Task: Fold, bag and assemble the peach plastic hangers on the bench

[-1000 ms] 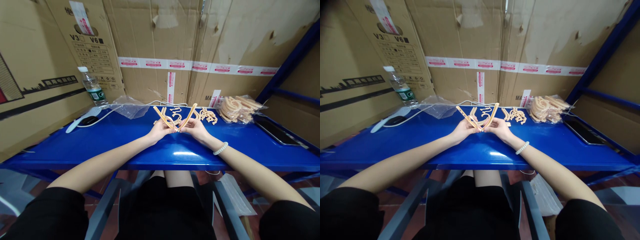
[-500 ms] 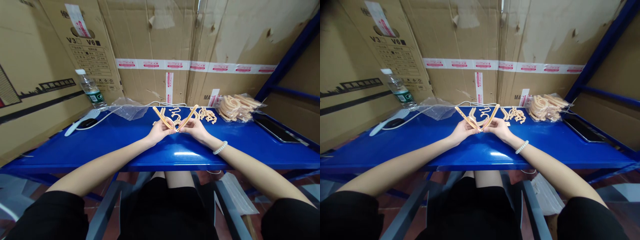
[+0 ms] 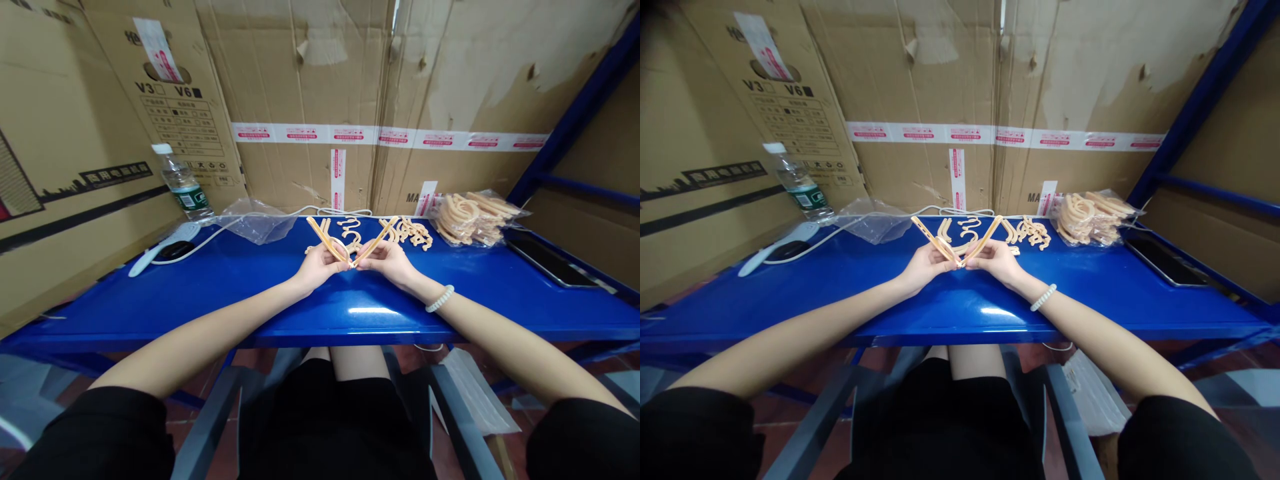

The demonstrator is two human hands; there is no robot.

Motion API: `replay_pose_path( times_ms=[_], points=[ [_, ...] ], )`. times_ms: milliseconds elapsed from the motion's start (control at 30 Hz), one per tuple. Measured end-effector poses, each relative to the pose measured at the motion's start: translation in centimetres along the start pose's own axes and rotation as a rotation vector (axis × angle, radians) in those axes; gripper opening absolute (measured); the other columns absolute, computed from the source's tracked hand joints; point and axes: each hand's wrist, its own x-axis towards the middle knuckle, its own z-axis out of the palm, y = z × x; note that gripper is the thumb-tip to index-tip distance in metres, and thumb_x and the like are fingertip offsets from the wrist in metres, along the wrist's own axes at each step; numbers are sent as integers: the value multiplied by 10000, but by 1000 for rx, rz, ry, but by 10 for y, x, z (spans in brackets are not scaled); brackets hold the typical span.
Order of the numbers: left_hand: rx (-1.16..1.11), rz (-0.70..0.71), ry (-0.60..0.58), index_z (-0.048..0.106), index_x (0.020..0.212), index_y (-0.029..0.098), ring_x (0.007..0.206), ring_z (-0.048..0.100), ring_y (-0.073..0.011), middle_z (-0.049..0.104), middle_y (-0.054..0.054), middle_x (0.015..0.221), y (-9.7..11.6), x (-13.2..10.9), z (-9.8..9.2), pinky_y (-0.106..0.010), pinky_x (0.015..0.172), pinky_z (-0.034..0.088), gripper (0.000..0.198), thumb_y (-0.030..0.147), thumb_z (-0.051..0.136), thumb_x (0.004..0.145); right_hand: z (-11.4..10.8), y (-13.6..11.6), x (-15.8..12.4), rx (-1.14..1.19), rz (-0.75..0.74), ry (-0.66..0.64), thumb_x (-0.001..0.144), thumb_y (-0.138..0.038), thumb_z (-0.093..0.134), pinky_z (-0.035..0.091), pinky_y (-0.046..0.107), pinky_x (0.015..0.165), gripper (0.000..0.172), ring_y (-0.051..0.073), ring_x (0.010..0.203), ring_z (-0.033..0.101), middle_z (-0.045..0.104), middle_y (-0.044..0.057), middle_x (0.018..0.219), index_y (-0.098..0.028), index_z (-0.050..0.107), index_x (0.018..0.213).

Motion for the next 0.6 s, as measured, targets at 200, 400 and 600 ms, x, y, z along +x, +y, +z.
replay_pose_path(
  times_ms=[200,400,600],
  points=[
    [22,0,11,588,823,157,761,716,-162,699,-9,821,2,-1,1,-279,762,581,443,277,947,593,2,1,0,6,-4,24,536,-282,971,642,365,786,397,192,718,743,763,13,809,-180,708,816],
    [45,-24,11,594,820,156,738,723,-166,705,-3,790,3,-1,0,-302,774,593,415,277,932,613,1,2,2,19,-1,38,538,-268,968,647,354,783,393,192,724,750,772,17,810,-182,713,824],
    [58,-30,22,599,847,154,765,738,-182,737,-24,819,-1,1,-1,-316,785,599,448,291,945,598,0,4,4,20,-17,46,506,-278,977,657,336,735,417,198,720,754,776,21,783,-179,719,819]
  ],
)
